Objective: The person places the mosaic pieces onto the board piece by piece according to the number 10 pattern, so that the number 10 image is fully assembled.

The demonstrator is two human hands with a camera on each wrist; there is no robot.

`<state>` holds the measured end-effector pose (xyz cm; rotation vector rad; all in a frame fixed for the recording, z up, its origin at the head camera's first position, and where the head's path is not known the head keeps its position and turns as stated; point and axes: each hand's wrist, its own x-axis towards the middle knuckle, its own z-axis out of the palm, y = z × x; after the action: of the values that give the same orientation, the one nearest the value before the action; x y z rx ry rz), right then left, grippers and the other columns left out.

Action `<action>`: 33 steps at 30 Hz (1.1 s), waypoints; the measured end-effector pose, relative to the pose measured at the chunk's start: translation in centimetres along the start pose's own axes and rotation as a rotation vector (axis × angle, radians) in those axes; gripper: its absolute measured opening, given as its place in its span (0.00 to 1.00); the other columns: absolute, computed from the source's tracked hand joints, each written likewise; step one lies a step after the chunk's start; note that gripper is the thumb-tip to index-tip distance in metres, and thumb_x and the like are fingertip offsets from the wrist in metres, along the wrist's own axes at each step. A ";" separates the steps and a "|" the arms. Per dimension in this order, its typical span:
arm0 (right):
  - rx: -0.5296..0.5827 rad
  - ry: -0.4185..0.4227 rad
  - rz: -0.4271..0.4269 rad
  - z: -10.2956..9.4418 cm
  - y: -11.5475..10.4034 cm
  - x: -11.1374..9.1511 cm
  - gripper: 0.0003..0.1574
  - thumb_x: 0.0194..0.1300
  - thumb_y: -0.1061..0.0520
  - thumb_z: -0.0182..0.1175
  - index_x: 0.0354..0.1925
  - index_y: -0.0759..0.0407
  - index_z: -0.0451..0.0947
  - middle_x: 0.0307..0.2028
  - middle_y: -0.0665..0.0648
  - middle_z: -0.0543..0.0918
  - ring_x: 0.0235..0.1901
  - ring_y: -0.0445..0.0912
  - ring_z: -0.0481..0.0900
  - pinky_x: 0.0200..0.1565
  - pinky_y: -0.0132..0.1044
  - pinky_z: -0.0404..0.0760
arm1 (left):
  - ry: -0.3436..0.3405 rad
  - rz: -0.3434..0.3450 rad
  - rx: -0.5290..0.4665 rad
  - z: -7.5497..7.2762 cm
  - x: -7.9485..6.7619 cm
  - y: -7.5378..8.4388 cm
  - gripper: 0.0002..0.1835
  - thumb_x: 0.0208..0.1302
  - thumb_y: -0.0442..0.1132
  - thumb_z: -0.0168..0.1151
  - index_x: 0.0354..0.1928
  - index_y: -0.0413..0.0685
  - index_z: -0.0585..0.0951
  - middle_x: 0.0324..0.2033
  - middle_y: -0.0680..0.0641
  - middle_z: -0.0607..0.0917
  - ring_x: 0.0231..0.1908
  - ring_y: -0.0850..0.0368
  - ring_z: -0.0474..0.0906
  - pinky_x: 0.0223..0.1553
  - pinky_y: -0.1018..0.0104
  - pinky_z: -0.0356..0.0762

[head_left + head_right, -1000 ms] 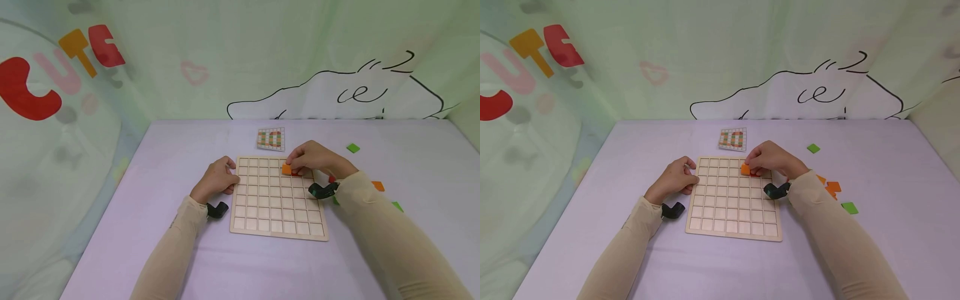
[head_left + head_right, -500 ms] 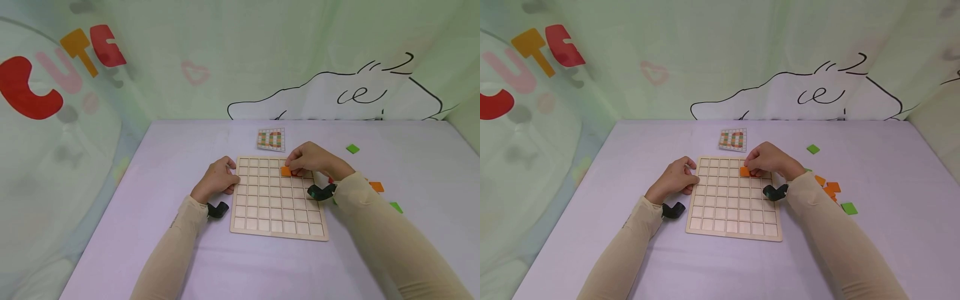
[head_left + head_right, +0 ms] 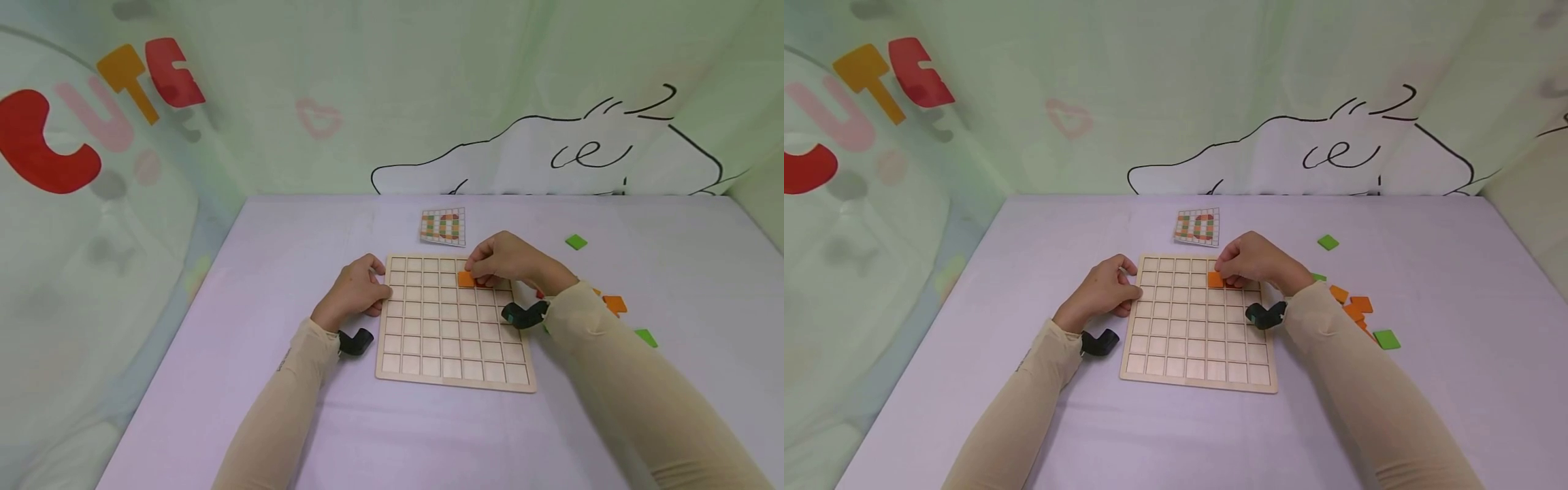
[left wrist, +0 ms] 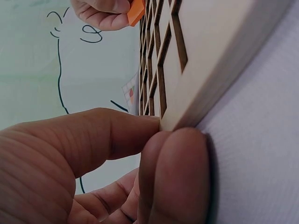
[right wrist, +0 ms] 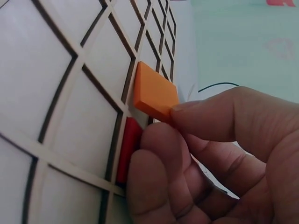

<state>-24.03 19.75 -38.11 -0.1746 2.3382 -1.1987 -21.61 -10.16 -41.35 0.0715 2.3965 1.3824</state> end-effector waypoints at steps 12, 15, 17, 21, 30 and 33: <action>0.004 0.021 0.003 0.1 0.2 0.0 0.14 0.69 0.60 0.67 0.48 0.70 0.84 0.36 0.57 0.87 0.35 0.47 0.81 0.39 0.35 0.86 | 0.002 0.003 -0.002 0.0 0.0 0.0 0.19 0.62 0.29 0.65 0.54 0.41 0.74 0.33 0.42 0.80 0.23 0.56 0.82 0.25 0.65 0.88; 0.006 0.035 0.010 0.1 0.3 -0.1 0.14 0.69 0.59 0.67 0.48 0.69 0.84 0.36 0.57 0.87 0.35 0.47 0.81 0.39 0.34 0.86 | -0.001 0.004 -0.002 0.1 0.0 0.0 0.19 0.62 0.29 0.65 0.54 0.41 0.74 0.33 0.42 0.80 0.23 0.56 0.82 0.25 0.64 0.88; -0.004 0.050 0.016 -0.1 0.3 -0.3 0.14 0.70 0.58 0.67 0.48 0.68 0.84 0.36 0.56 0.86 0.35 0.47 0.80 0.39 0.34 0.86 | 0.000 0.002 -0.002 0.0 0.0 0.0 0.19 0.62 0.29 0.65 0.54 0.41 0.74 0.33 0.42 0.80 0.23 0.55 0.82 0.25 0.64 0.88; -0.048 0.098 0.031 -1.2 0.9 -1.1 0.15 0.72 0.56 0.65 0.49 0.66 0.84 0.35 0.56 0.85 0.36 0.49 0.79 0.40 0.35 0.84 | 0.001 -0.008 -0.001 0.0 -0.1 0.0 0.19 0.62 0.30 0.65 0.54 0.42 0.74 0.33 0.42 0.80 0.23 0.55 0.82 0.26 0.64 0.88; -0.178 0.135 0.102 -4.7 3.3 -5.2 0.18 0.72 0.54 0.63 0.52 0.66 0.83 0.40 0.58 0.85 0.41 0.52 0.77 0.40 0.36 0.83 | 0.005 -0.015 -0.008 0.0 -0.1 0.1 0.19 0.61 0.30 0.66 0.54 0.42 0.74 0.34 0.41 0.80 0.23 0.56 0.82 0.25 0.65 0.87; -0.250 0.119 0.134 -5.3 4.0 -6.3 0.18 0.71 0.53 0.65 0.50 0.64 0.83 0.42 0.57 0.85 0.42 0.52 0.78 0.40 0.38 0.81 | 0.001 -0.014 -0.006 0.0 -0.1 0.1 0.19 0.61 0.30 0.65 0.54 0.42 0.74 0.34 0.41 0.80 0.23 0.55 0.82 0.25 0.65 0.87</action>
<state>-20.70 28.10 -36.35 -0.0311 2.5554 -0.8725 -21.52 -10.08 -41.21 0.0530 2.3891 1.3833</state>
